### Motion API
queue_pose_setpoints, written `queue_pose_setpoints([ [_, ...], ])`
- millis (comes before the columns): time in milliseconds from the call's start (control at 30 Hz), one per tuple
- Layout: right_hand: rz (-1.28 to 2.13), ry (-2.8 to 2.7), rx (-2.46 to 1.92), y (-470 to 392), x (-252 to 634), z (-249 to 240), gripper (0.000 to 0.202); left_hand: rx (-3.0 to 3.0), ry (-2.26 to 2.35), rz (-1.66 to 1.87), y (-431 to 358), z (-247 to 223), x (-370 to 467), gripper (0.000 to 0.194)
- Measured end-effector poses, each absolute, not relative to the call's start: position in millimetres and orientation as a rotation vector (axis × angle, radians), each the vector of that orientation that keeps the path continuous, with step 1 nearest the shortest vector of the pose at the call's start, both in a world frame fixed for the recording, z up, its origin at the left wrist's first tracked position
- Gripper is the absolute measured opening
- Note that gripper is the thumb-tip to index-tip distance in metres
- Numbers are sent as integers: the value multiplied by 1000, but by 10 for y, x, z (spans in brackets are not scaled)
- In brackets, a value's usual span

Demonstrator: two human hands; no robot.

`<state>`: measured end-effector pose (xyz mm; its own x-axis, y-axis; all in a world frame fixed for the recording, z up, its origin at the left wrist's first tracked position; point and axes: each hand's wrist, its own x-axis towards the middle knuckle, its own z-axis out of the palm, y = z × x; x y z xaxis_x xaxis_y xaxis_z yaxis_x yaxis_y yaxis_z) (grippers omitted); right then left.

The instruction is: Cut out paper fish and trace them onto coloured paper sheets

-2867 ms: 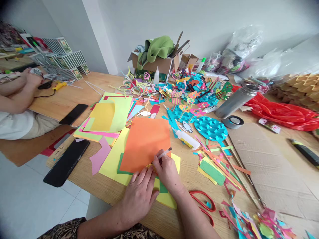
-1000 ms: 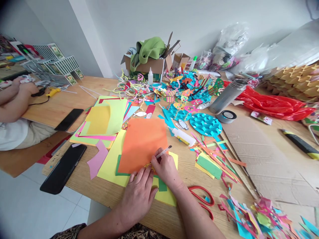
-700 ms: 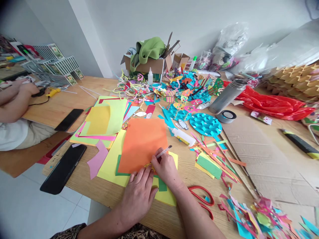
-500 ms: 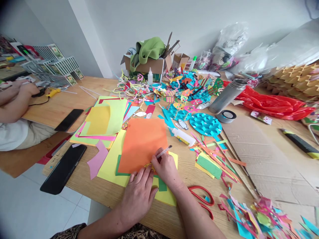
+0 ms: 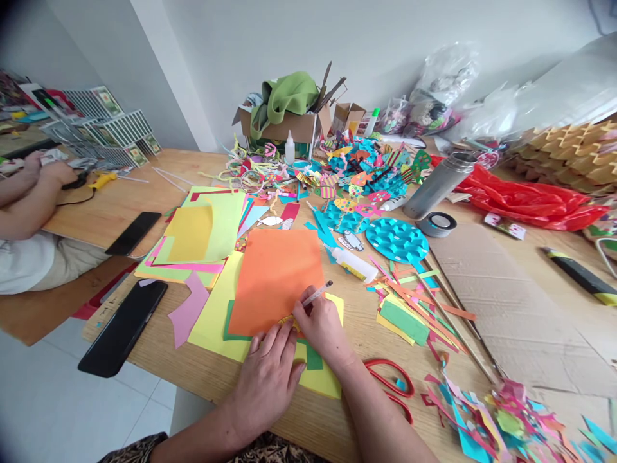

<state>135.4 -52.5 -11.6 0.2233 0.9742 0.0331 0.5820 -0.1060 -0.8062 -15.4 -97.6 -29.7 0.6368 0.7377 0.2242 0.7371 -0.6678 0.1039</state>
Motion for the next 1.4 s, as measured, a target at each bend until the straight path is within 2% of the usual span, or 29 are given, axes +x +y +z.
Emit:
queue_pose_setpoints([
  [900, 707, -1451, -1783, -546, 1360, -63, 16, 2842, 1257, 352, -964, -283, -150, 47],
  [1400, 824, -1434, -1753, -598, 1414, -56, 15, 2849, 1266, 456, -922, -237, -136, 46],
])
